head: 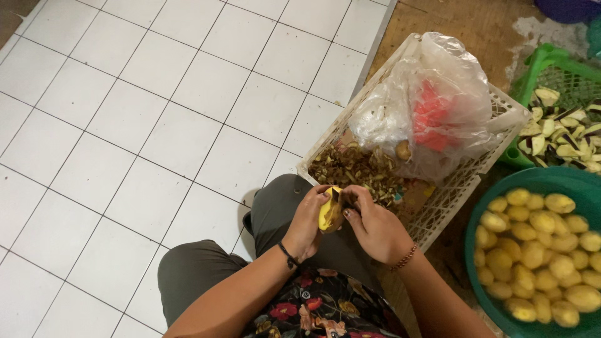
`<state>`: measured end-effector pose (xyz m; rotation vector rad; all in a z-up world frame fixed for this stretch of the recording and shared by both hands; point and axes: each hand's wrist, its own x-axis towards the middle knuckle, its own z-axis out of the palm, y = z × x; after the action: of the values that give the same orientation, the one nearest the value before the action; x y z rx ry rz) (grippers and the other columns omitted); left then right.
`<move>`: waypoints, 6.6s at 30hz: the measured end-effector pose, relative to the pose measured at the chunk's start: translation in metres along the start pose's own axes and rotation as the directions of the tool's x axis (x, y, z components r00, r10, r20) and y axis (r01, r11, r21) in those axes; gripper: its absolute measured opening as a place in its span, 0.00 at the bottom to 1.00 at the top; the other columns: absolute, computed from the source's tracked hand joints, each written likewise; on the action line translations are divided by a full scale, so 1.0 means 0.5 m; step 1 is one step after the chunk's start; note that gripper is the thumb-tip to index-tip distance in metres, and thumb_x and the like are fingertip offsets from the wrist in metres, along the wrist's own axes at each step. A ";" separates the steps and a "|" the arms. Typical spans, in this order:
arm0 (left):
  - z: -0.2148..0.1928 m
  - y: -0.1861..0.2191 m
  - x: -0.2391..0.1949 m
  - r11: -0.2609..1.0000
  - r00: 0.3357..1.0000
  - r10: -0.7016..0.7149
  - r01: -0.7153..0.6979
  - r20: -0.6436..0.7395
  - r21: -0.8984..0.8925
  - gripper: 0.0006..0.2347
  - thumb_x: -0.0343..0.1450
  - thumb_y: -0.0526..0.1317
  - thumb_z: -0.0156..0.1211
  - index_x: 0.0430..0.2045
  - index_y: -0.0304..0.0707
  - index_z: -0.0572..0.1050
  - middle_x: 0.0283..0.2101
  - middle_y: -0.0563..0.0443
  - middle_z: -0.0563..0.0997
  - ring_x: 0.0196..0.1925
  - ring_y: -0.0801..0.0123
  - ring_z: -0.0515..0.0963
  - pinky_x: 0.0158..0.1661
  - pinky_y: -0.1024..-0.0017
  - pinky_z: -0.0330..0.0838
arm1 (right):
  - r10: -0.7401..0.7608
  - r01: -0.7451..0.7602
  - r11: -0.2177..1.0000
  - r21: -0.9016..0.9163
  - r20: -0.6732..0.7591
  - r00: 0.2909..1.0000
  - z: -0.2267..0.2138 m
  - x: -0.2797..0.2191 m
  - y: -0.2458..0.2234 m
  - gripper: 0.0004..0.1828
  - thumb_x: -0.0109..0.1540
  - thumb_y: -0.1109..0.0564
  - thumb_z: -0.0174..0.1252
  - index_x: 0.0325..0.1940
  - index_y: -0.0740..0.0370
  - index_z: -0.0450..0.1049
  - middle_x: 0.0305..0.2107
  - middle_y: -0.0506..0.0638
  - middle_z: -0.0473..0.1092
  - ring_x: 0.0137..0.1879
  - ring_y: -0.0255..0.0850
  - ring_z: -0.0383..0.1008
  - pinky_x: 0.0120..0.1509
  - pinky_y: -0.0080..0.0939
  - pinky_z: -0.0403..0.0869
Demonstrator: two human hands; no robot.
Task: The person sits on the floor and peels potatoes using a small knife, placing the peeled potatoes into a green bowl and the peels into a white crate. The person handles multiple potatoes one at a time, rotating them while peeling.
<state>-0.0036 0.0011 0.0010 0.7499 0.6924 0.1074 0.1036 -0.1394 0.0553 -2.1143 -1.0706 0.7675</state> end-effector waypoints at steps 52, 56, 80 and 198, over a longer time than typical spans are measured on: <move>-0.021 0.013 -0.001 0.998 0.997 -0.045 0.042 -0.070 -0.041 0.15 0.75 0.47 0.45 0.55 0.45 0.66 0.43 0.46 0.78 0.39 0.65 0.80 0.36 0.66 0.73 | 0.042 -0.346 -0.339 0.875 0.381 0.923 0.091 0.025 0.288 0.24 0.71 0.37 0.37 0.49 0.58 0.66 0.20 0.42 0.56 0.20 0.28 0.52 0.22 0.30 0.56; -0.026 0.022 -0.010 0.998 0.991 -0.054 0.055 -0.126 0.000 0.15 0.74 0.47 0.46 0.54 0.45 0.67 0.43 0.50 0.78 0.40 0.68 0.80 0.36 0.66 0.75 | -0.148 -0.374 -0.255 0.892 0.346 0.926 0.056 0.030 0.302 0.30 0.78 0.34 0.40 0.45 0.65 0.60 0.22 0.45 0.58 0.25 0.34 0.57 0.29 0.37 0.62; -0.059 0.026 -0.026 0.978 0.969 0.137 -0.165 -0.205 -0.129 0.16 0.73 0.47 0.56 0.50 0.39 0.67 0.43 0.50 0.74 0.43 0.70 0.75 0.41 0.71 0.72 | -0.404 0.387 0.911 -0.143 -0.112 0.908 0.082 -0.049 -0.073 0.25 0.62 0.57 0.58 0.63 0.61 0.63 0.36 0.64 0.75 0.43 0.59 0.79 0.44 0.51 0.76; -0.037 0.009 -0.031 0.977 0.963 0.211 -0.204 -0.166 0.058 0.12 0.74 0.42 0.55 0.47 0.35 0.74 0.41 0.50 0.80 0.41 0.73 0.79 0.41 0.75 0.74 | -0.115 0.114 0.993 -0.042 -0.015 0.993 0.064 -0.021 -0.044 0.23 0.67 0.55 0.50 0.65 0.57 0.55 0.40 0.67 0.76 0.49 0.60 0.79 0.47 0.53 0.75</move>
<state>-0.0264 0.0104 0.0025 0.8584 0.7799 0.3537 0.0648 -0.1290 0.0537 -2.0699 -1.1966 0.6768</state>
